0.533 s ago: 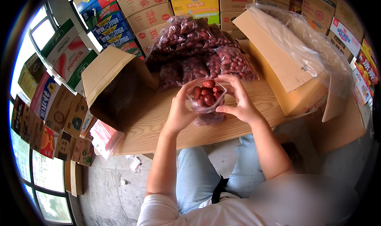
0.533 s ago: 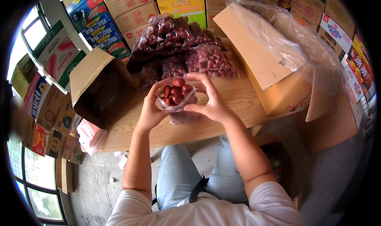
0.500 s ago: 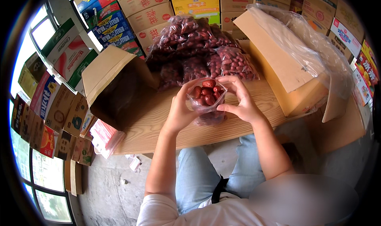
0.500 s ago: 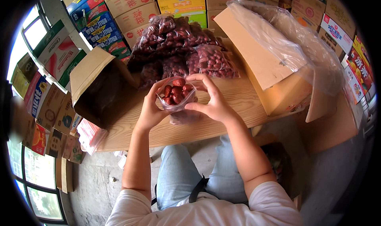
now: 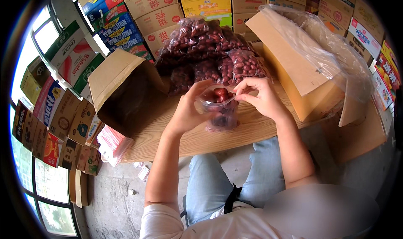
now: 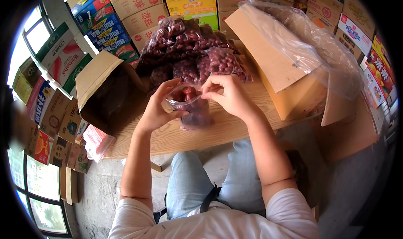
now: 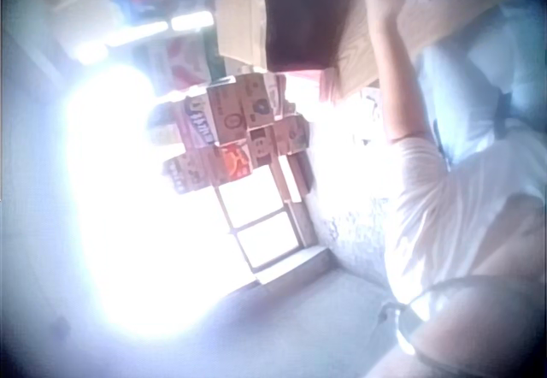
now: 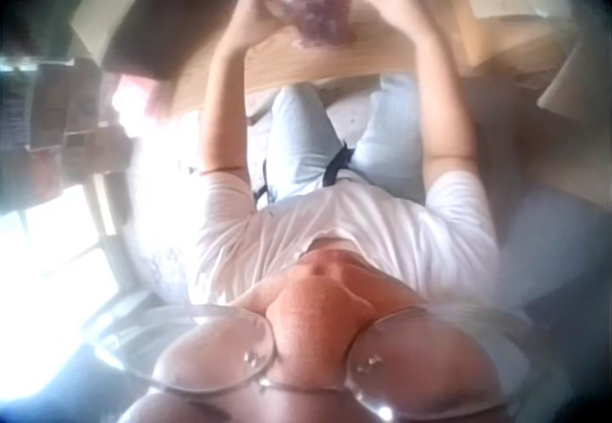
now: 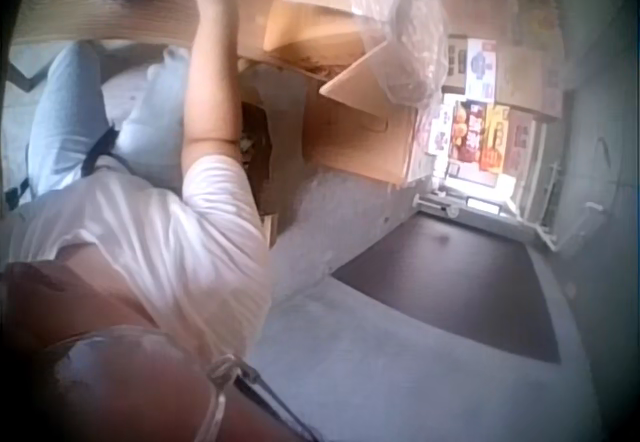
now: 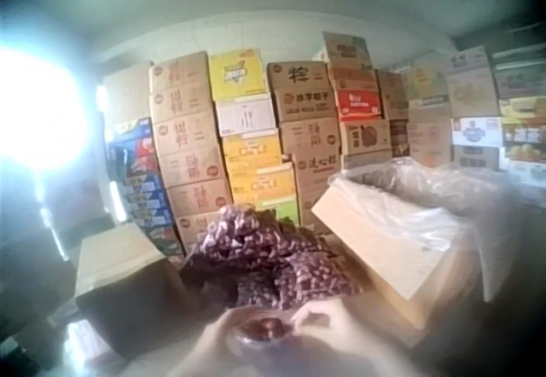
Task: The person repeatedly scoops dried red dates from a large plastic-lined cardboard box into small clear zip-top bags. They seal each bag and place it on a wooden table among other filled bags. The process continues with multiple bags being filled and sealed.
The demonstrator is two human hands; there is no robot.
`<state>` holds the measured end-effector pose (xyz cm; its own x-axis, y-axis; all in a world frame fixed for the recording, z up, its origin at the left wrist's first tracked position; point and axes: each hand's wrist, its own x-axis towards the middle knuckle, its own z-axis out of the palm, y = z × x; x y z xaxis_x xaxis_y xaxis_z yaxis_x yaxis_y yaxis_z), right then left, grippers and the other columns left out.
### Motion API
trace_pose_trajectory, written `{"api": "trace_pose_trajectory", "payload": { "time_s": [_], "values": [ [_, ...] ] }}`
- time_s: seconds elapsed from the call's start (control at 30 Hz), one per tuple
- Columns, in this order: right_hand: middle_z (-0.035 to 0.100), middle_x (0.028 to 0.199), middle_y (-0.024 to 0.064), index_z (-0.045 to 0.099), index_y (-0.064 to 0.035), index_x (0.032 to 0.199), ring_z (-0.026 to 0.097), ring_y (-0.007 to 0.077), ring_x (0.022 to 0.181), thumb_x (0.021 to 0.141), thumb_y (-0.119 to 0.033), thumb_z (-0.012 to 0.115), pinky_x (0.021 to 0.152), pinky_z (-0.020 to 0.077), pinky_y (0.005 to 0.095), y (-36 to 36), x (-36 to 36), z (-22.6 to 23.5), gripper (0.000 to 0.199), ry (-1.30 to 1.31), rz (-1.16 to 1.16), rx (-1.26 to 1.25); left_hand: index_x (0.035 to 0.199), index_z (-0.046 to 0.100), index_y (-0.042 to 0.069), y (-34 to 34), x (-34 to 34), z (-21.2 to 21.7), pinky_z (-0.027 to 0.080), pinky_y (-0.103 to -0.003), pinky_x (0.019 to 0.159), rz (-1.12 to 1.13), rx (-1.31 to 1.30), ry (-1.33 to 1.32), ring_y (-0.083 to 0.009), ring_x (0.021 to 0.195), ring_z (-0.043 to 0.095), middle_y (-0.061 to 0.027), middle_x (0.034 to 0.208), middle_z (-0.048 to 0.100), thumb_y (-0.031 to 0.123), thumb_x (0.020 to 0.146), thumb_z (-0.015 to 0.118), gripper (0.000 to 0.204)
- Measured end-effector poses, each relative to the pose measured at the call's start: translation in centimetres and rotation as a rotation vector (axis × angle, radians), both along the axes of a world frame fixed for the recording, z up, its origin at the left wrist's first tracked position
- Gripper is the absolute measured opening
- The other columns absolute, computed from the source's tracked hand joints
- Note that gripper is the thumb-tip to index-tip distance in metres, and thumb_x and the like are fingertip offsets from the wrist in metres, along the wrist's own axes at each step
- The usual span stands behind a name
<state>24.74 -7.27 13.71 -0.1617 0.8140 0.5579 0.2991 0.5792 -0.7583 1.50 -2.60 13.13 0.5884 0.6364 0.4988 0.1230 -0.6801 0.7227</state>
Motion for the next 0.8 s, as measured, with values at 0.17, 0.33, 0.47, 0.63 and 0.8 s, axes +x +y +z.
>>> {"api": "trace_pose_trajectory", "payload": {
  "time_s": [0.17, 0.33, 0.47, 0.63, 0.8],
  "values": [
    [0.066, 0.073, 0.0071, 0.062, 0.004, 0.076, 0.062, 0.0116, 0.072, 0.076, 0.006, 0.067, 0.066, 0.0504, 0.0263, -0.6, -0.2, 1.7, 0.005, -0.125, -0.017, -0.114, 0.128, 0.045, 0.001, -0.5, -0.2, 0.9, 0.047, -0.036, 0.092, -0.005, 0.0, 0.025, -0.0222, 0.102, 0.063, -0.0119, 0.11, 0.066, 0.005, 0.062, 0.085, 0.077],
    [0.065, 0.074, 0.0073, 0.062, 0.0039, 0.079, 0.062, 0.0121, 0.072, 0.077, 0.005, 0.066, 0.067, 0.0501, 0.027, -0.6, 0.0, 1.9, 0.005, -0.115, 0.008, -0.078, 0.125, 0.047, 0.003, -0.3, 0.1, 1.2, 0.048, -0.035, 0.089, 0.013, -0.053, 0.065, -0.0233, 0.098, 0.065, -0.0127, 0.101, 0.069, 0.01, 0.064, 0.085, 0.072],
    [0.066, 0.075, 0.0078, 0.063, 0.0037, 0.081, 0.062, 0.0126, 0.071, 0.078, 0.003, 0.067, 0.067, 0.0497, 0.0275, -0.6, 0.4, 1.5, 0.006, -0.16, 0.019, -0.068, 0.123, 0.05, 0.005, -0.1, 0.2, 1.3, 0.049, -0.035, 0.086, 0.046, 0.004, 0.092, -0.0241, 0.096, 0.065, -0.0133, 0.098, 0.069, 0.013, 0.065, 0.084, 0.068],
    [0.066, 0.073, 0.0085, 0.064, 0.0039, 0.081, 0.062, 0.0124, 0.07, 0.078, 0.002, 0.068, 0.066, 0.0493, 0.0275, -0.5, 1.1, 1.4, 0.006, -0.143, -0.035, -0.162, 0.112, 0.057, 0.005, -0.9, -0.2, 2.0, 0.049, -0.036, 0.08, 0.064, 0.129, 0.07, -0.0259, 0.094, 0.064, -0.0118, 0.097, 0.067, 0.008, 0.069, 0.08, 0.049],
    [0.066, 0.078, 0.0062, 0.064, 0.0042, 0.081, 0.062, 0.0098, 0.077, 0.081, 0.003, 0.066, 0.071, 0.0506, 0.0252, -0.6, 1.0, 2.2, 0.002, -0.192, -0.036, -0.203, 0.089, 0.063, 0.003, -0.8, -2.1, 2.8, 0.048, -0.038, 0.077, 0.101, 0.345, 0.208, -0.031, 0.086, 0.06, -0.0101, 0.091, 0.064, 0.006, 0.076, 0.071, 0.016]
  ]
}}
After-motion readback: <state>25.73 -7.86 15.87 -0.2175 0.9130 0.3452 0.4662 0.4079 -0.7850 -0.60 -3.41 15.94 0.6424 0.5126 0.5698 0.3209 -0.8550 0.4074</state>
